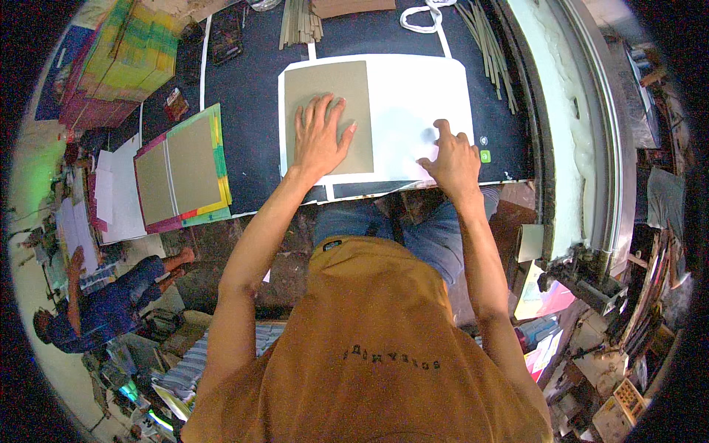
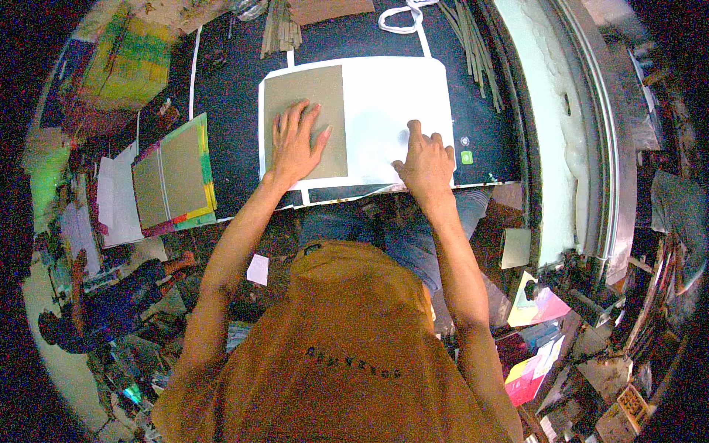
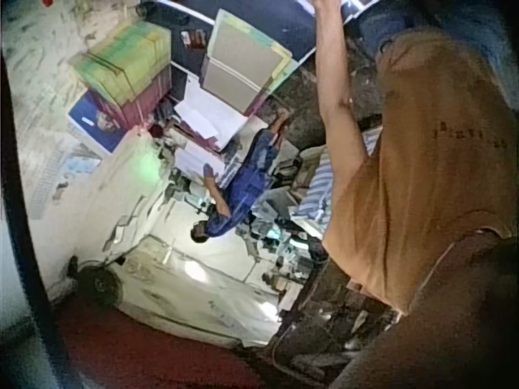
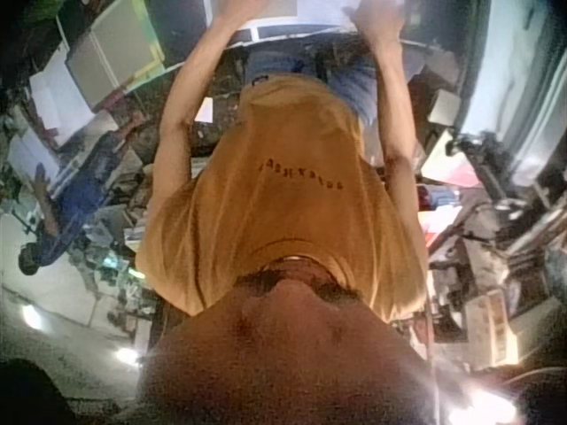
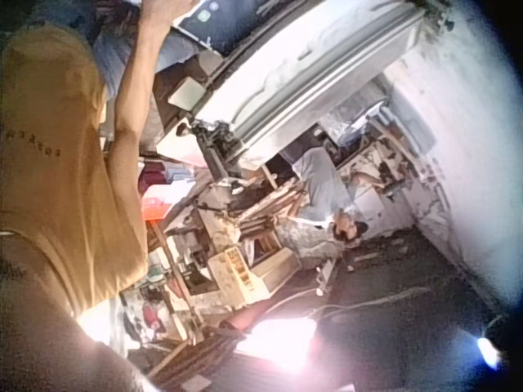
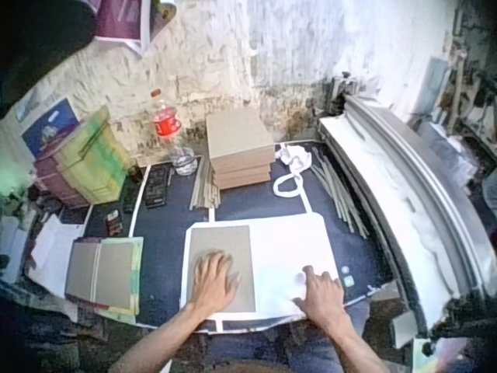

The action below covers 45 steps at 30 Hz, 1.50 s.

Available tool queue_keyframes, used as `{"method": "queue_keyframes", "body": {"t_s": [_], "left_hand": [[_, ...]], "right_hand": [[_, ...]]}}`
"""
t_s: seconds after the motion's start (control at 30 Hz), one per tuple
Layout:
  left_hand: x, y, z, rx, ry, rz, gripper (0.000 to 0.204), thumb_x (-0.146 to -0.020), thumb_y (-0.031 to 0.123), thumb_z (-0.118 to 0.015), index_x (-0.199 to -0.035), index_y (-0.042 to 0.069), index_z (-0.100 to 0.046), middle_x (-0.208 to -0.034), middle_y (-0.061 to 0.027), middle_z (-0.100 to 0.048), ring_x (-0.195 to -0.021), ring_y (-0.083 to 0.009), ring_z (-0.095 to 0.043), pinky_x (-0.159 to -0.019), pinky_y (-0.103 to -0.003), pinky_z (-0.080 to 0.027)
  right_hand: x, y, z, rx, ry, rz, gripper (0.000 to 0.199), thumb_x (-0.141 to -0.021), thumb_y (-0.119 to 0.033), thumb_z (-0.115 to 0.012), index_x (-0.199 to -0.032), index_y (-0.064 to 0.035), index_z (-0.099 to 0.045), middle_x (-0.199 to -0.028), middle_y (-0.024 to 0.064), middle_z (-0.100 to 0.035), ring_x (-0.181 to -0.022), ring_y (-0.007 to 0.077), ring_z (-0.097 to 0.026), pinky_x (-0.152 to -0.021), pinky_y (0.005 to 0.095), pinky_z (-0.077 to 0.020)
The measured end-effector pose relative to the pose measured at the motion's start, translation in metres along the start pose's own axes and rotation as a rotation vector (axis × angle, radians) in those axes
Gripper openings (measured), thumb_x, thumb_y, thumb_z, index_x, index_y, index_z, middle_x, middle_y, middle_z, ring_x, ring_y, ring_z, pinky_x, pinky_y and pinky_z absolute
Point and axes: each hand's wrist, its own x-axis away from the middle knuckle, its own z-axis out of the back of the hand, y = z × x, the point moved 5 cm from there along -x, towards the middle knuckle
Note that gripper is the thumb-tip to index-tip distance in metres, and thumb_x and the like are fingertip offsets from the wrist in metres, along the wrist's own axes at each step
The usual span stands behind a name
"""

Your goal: The person applies adhesive to a printed sheet using a roller machine, aligns two cardboard panels onto it by hand, and folds the edges over to assemble book covers.

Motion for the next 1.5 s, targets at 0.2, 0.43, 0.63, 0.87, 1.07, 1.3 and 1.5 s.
{"method": "queue_keyframes", "body": {"t_s": [0.2,0.43,0.63,0.87,1.07,1.3,1.5], "left_hand": [[-0.001,0.002,-0.003,-0.037,-0.036,0.011,0.055,-0.098,0.038,-0.06,-0.143,0.008,-0.053,-0.149,-0.0185,-0.04,-0.142,-0.0412,-0.035,-0.116,-0.068,-0.025],[-0.002,0.004,-0.002,-0.061,-0.052,0.012,0.055,-0.098,0.038,-0.059,-0.144,0.008,-0.052,-0.15,-0.0193,-0.04,-0.142,-0.0414,-0.034,-0.116,-0.068,-0.024],[-0.001,0.004,-0.005,-0.089,-0.062,0.014,0.056,-0.1,0.039,-0.055,-0.146,0.008,-0.051,-0.151,-0.0198,-0.039,-0.143,-0.0423,-0.034,-0.118,-0.068,-0.022],[-0.003,0.008,-0.002,-0.118,-0.072,0.007,0.055,-0.101,0.039,-0.053,-0.146,0.008,-0.05,-0.151,-0.0207,-0.04,-0.142,-0.043,-0.035,-0.119,-0.068,-0.021],[-0.001,0.006,-0.002,-0.126,-0.084,0.022,0.058,-0.1,0.039,-0.056,-0.148,0.009,-0.047,-0.152,-0.0201,-0.039,-0.142,-0.0434,-0.035,-0.117,-0.067,-0.025],[0.0,-0.012,-0.004,0.188,-0.026,0.076,0.053,-0.103,0.042,-0.05,-0.143,0.006,-0.051,-0.145,-0.0202,-0.048,-0.139,-0.0374,-0.043,-0.118,-0.057,-0.033],[-0.006,-0.13,0.094,1.153,0.642,0.565,0.044,-0.106,0.042,-0.052,-0.128,0.005,-0.06,-0.108,-0.013,-0.073,-0.107,-0.0242,-0.069,-0.101,-0.04,-0.049]], "right_hand": [[0.0,0.0,0.0,0.027,-0.01,-0.008,0.072,-0.073,-0.025,-0.089,-0.131,-0.0127,-0.049,-0.102,0.0109,-0.075,-0.106,0.0336,-0.067,-0.086,0.0509,-0.0512],[0.001,0.0,0.001,0.011,-0.017,-0.023,0.073,-0.072,-0.026,-0.089,-0.132,-0.0132,-0.05,-0.105,0.0101,-0.076,-0.106,0.0333,-0.068,-0.086,0.0484,-0.052],[-0.002,0.003,-0.002,0.017,-0.02,-0.007,0.073,-0.073,-0.026,-0.089,-0.133,-0.0131,-0.05,-0.104,0.011,-0.076,-0.103,0.0337,-0.068,-0.085,0.0494,-0.0529],[-0.001,0.004,0.001,-0.004,-0.003,0.01,0.074,-0.072,-0.025,-0.089,-0.133,-0.0132,-0.05,-0.103,0.0114,-0.075,-0.102,0.0348,-0.068,-0.084,0.0498,-0.0533],[-0.002,0.003,0.001,-0.011,-0.013,0.005,0.074,-0.072,-0.026,-0.09,-0.133,-0.0132,-0.05,-0.102,0.0095,-0.075,-0.104,0.0331,-0.067,-0.086,0.0496,-0.0519],[0.0,0.003,-0.001,-0.024,-0.021,0.019,0.071,-0.072,-0.027,-0.089,-0.132,-0.0147,-0.052,-0.103,0.0075,-0.074,-0.106,0.0306,-0.066,-0.086,0.0503,-0.0506],[-0.003,0.002,-0.001,-0.016,0.006,0.099,0.07,-0.072,-0.024,-0.089,-0.131,-0.0142,-0.052,-0.109,0.0116,-0.073,-0.109,0.034,-0.063,-0.085,0.051,-0.0512]]}}
